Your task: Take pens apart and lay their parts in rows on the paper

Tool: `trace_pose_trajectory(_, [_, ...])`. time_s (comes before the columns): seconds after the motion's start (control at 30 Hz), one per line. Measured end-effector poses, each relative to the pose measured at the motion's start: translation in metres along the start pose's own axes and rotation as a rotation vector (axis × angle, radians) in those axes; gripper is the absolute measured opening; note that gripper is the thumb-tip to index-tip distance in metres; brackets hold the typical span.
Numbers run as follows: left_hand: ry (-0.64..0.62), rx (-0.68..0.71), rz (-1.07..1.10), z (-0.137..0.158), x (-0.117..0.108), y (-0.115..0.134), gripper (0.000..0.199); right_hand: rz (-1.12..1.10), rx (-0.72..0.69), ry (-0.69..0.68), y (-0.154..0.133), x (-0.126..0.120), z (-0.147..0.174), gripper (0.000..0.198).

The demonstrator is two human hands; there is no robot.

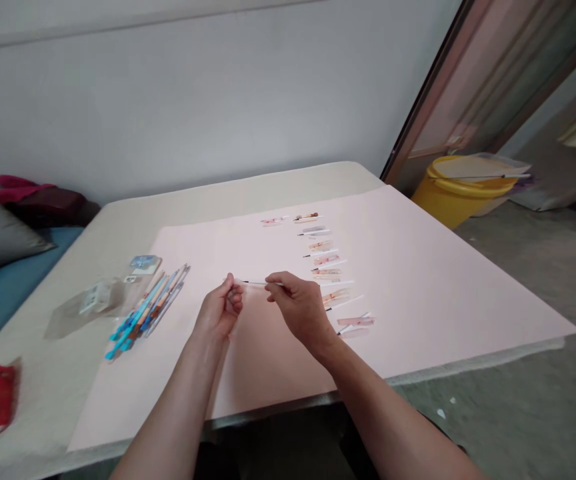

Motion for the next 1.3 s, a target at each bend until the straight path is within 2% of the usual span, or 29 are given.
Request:
trace_pose_trajectory(0.37, [-0.084, 0.000, 0.009, 0.001, 0.007, -0.001, 0.019, 0.039, -0.016, 0.002, -0.003, 0.002, 0.000, 0.015])
trace_pose_trajectory(0.57, [-0.083, -0.004, 0.002, 0.004, 0.010, -0.001, 0.018, 0.035, -0.008, -0.004, -0.004, 0.003, 0.002, 0.016])
trace_pose_trajectory(0.83, [-0.054, 0.148, 0.008, 0.011, 0.015, 0.014, 0.016, 0.116, 0.061, -0.035, 0.001, 0.004, -0.001, 0.021])
trace_pose_trajectory(1.13, [-0.106, 0.228, -0.098, 0.020, 0.026, 0.020, 0.022, 0.138, 0.060, -0.094, 0.000, 0.007, 0.000, 0.021])
trace_pose_trajectory(1.3, [-0.145, 0.306, -0.190, 0.029, 0.036, 0.022, 0.025, 0.159, 0.113, -0.163, 0.007, 0.014, -0.001, 0.023])
Point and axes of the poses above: each hand's wrist, its own z-axis away from the middle knuckle, its own x-axis out of the palm, y = z × x, the point moved 7 cm from there along -z, towards the middle knuckle, and after that the axes turned 7 degrees about x, right-handed, at the moved point
